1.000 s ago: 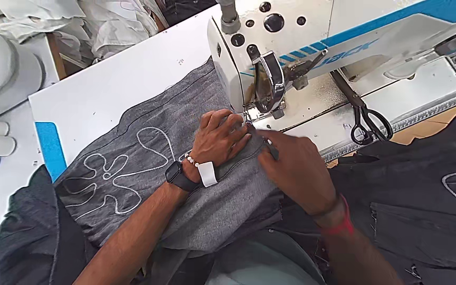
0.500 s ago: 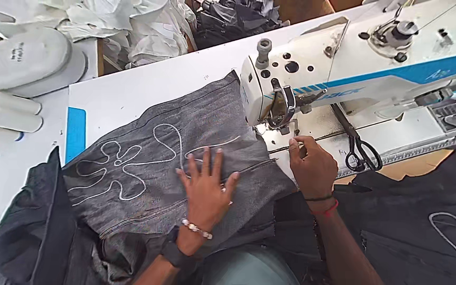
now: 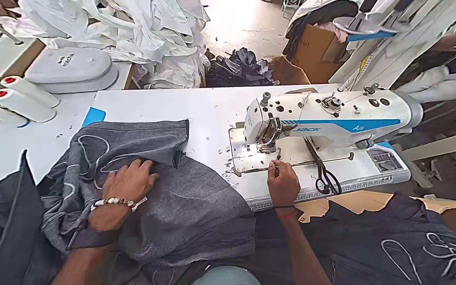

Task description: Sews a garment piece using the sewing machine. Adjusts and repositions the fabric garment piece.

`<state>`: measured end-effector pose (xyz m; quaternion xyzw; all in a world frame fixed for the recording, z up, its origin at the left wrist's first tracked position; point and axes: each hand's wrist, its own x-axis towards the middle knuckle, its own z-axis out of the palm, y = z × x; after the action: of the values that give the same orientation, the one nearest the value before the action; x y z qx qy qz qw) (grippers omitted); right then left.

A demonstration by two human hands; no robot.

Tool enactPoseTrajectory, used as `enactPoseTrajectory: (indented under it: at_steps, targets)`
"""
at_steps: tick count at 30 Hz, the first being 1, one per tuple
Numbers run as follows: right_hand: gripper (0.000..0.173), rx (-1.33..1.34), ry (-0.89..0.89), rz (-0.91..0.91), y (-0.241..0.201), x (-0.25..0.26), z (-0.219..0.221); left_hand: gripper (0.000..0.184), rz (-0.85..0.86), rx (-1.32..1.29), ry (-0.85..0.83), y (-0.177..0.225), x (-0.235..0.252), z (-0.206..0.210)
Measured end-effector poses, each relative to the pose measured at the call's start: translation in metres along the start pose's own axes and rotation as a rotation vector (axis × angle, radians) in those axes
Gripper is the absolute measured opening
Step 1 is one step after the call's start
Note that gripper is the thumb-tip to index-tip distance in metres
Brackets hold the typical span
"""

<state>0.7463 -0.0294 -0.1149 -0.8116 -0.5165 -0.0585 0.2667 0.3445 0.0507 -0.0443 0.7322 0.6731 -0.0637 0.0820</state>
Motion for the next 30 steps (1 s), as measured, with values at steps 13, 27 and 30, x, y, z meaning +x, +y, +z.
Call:
enactPoseTrajectory:
  at_steps: [13,27,30]
  targets:
    - [0.033,0.005,0.061,-0.017,0.0,-0.002,0.001,0.021,0.646,-0.926,0.715,0.242,0.02,-0.065]
    - [0.034,0.0,0.054,-0.007,0.0,-0.002,0.002,0.014,0.87,-1.421,0.486,0.215,0.036,-0.056]
    - [0.034,0.006,0.048,-0.013,0.0,-0.002,0.002,0.018,0.857,-1.743,0.222,0.195,0.032,-0.044]
